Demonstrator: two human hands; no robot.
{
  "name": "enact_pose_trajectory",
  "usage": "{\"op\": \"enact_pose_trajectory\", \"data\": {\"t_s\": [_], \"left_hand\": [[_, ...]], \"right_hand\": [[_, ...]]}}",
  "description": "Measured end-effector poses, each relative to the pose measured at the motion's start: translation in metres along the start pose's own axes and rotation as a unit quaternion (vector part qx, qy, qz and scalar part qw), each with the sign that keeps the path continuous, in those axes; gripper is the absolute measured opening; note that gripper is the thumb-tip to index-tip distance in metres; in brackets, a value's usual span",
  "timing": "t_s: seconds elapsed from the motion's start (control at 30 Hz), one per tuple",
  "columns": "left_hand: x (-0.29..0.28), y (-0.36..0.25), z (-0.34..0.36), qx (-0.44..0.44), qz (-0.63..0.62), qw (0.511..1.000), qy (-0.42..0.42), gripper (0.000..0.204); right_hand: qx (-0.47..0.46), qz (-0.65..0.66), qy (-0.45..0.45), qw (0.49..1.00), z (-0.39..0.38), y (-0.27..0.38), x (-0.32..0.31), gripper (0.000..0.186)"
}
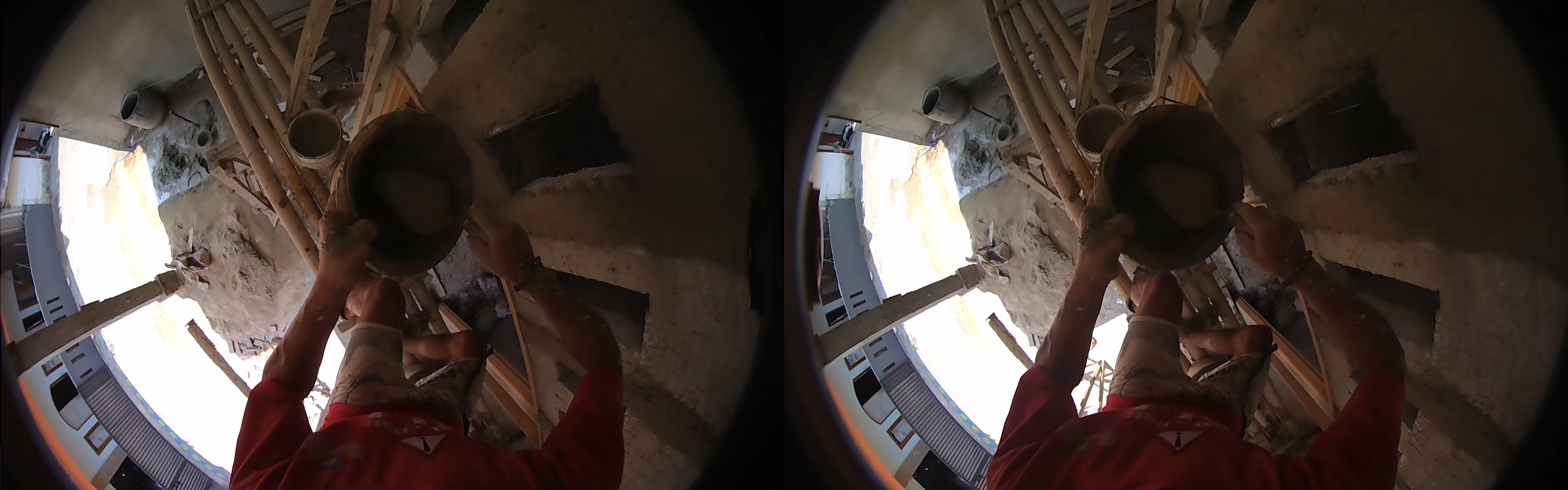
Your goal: The person applies wet plaster from a bucket onto a wall using a trowel and then smooths it using a long wooden board.
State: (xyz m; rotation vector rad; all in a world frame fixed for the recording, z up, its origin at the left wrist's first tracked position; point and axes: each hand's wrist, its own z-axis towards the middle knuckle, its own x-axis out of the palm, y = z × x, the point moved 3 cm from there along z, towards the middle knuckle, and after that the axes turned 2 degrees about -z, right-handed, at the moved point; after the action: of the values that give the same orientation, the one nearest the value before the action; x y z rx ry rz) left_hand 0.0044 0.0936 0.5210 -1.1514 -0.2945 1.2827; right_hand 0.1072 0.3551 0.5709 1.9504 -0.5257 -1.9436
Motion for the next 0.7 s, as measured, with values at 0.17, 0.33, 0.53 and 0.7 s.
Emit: {"op": "enact_pose_trajectory", "data": {"t_s": [0.17, 0.33, 0.53, 0.7], "left_hand": [[0.0, 0.012, -0.018, -0.239, -0.256, 0.934, -0.075, 0.005], [-0.015, 0.01, -0.022, -0.111, -0.162, 0.976, -0.096, 0.008], [-0.042, 0.009, -0.032, -0.02, 0.022, 0.999, -0.041, 0.009], [-0.028, 0.017, -0.046, -0.094, 0.049, 0.993, -0.056, 0.01]], "right_hand": [[0.018, -0.001, 0.04, 0.999, 0.025, 0.038, -0.053, 0.039], [-0.047, 0.04, 0.034, 0.998, 0.045, 0.09, -0.119, 0.04], [0.071, 0.196, 0.129, 0.97, 0.058, 0.098, -0.17, 0.038], [0.178, -0.064, -0.142, 0.972, 0.081, -0.006, -0.246, 0.049]]}}
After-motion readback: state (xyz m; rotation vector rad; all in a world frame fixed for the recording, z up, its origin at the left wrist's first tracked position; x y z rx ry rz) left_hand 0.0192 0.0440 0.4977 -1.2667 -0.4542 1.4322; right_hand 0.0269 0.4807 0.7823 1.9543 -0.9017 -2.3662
